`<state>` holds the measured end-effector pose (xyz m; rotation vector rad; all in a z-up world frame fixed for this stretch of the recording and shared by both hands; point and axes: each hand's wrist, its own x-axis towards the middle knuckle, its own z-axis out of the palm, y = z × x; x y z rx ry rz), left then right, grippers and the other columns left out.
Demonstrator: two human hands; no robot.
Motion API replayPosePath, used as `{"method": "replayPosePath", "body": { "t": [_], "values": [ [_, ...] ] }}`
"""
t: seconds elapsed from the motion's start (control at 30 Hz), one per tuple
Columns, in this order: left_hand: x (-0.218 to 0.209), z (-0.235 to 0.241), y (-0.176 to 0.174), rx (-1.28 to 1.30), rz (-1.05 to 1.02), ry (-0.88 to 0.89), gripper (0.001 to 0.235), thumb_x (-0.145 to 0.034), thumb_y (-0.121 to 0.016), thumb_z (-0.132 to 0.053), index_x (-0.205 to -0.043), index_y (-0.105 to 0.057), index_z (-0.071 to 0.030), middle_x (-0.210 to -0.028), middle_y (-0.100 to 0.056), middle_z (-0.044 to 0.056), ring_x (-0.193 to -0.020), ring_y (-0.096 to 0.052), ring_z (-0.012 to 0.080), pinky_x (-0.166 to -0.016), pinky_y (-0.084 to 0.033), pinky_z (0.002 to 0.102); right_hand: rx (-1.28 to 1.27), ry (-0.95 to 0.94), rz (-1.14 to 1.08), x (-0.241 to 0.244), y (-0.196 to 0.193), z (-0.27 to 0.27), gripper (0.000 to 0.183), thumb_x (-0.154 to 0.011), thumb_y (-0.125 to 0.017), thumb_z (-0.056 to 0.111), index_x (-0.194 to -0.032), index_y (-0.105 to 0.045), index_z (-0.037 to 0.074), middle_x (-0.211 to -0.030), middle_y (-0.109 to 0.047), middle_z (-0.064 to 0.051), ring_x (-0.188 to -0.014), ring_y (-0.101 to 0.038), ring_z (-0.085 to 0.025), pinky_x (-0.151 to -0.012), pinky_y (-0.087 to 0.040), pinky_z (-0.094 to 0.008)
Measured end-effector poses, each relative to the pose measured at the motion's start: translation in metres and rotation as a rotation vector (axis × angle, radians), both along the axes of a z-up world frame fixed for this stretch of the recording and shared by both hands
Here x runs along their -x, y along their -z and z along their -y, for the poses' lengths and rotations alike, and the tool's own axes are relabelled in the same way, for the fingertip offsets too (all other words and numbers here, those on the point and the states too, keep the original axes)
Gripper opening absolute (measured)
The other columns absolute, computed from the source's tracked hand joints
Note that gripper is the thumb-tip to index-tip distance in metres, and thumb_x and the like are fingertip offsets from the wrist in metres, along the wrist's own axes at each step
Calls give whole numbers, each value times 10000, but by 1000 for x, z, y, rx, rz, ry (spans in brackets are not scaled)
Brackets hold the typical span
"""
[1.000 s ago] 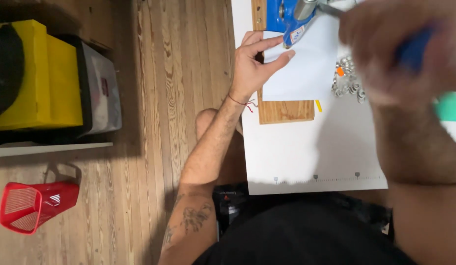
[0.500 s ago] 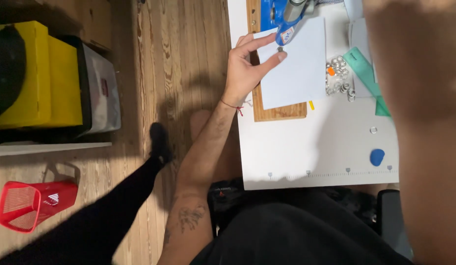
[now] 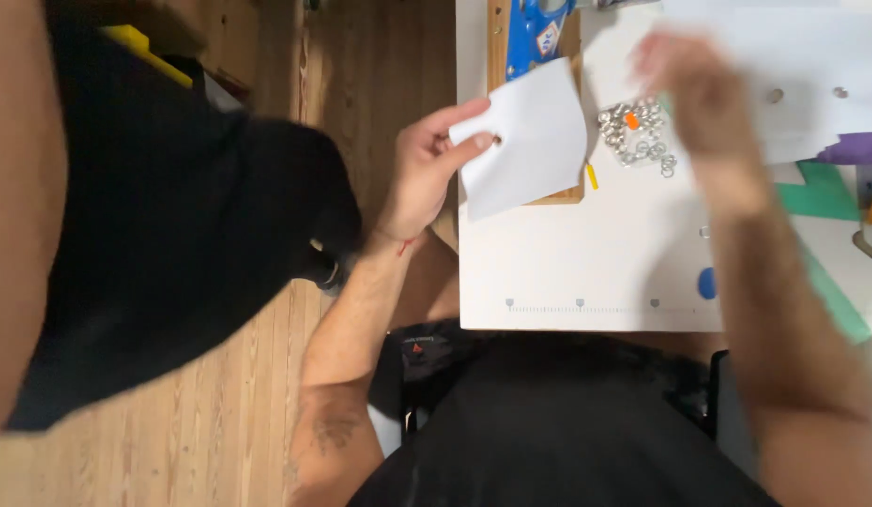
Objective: Assembling metal rings onto a template using a hand press
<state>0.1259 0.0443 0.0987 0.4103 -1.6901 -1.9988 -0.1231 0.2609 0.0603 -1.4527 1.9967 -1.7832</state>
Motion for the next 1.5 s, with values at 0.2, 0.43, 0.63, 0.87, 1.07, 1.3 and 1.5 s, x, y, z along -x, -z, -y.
{"method": "replayPosePath", "body": {
  "t": [0.2,0.43,0.63,0.87,1.07,1.3,1.5],
  "values": [
    [-31,-49,-24,-189,-215,90,452,-809,-833,113,-1230,-668,103,-947,-745,130,-853,-784,220,-755,-685,330,15,-160,806,-129,-46,-24,379,-1111,-510,247,-1324,-518,-66,-1168,-611,-158,-1152,-647,-213,-1140,-500,-422],
    [-35,-66,-1,-193,-253,102,417,-879,-785,88,-1275,-657,63,-947,-755,177,-833,-780,262,-721,-684,375,22,-49,690,-137,-43,-58,169,-1041,-667,88,-1120,-703,-58,-943,-734,-97,-892,-705,-125,-906,-601,-311],
    [-24,-69,65,-217,-330,115,438,-870,-780,106,-1281,-635,67,-1112,-730,139,-992,-761,217,-859,-672,375,97,-38,828,-149,-48,-82,173,-1038,-646,66,-1073,-697,-96,-883,-713,-137,-802,-713,-155,-842,-622,-333],
    [-33,-120,22,-255,-300,109,457,-856,-786,113,-1283,-626,76,-1126,-713,101,-1029,-754,239,-851,-676,374,175,50,812,-157,-47,-106,177,-1026,-637,31,-1139,-672,-101,-898,-704,-132,-842,-725,-163,-843,-630,-333],
    [-44,-150,-1,-187,-258,86,584,-792,-860,107,-1315,-605,62,-1121,-696,108,-1025,-756,247,-869,-674,361,195,106,726,-172,-48,-127,174,-1026,-638,23,-1151,-656,-96,-923,-708,-162,-865,-714,-165,-837,-621,-319],
    [-74,-178,-39,-27,-139,153,475,-850,-835,16,-1254,-598,-64,-1216,-588,70,-953,-772,196,-848,-669,253,-95,186,487,-173,-38,-172,333,-823,-812,157,-1105,-693,25,-1061,-716,-62,-956,-657,-137,-792,-523,-256],
    [-94,-199,-58,-16,-147,194,574,-875,-794,53,-1362,-508,-49,-1103,-731,91,-982,-793,260,-911,-660,313,-125,188,562,-211,-84,-175,260,-891,-716,38,-667,-584,51,-657,-590,-26,-534,-523,-110,-428,-349,-257]
  ]
}}
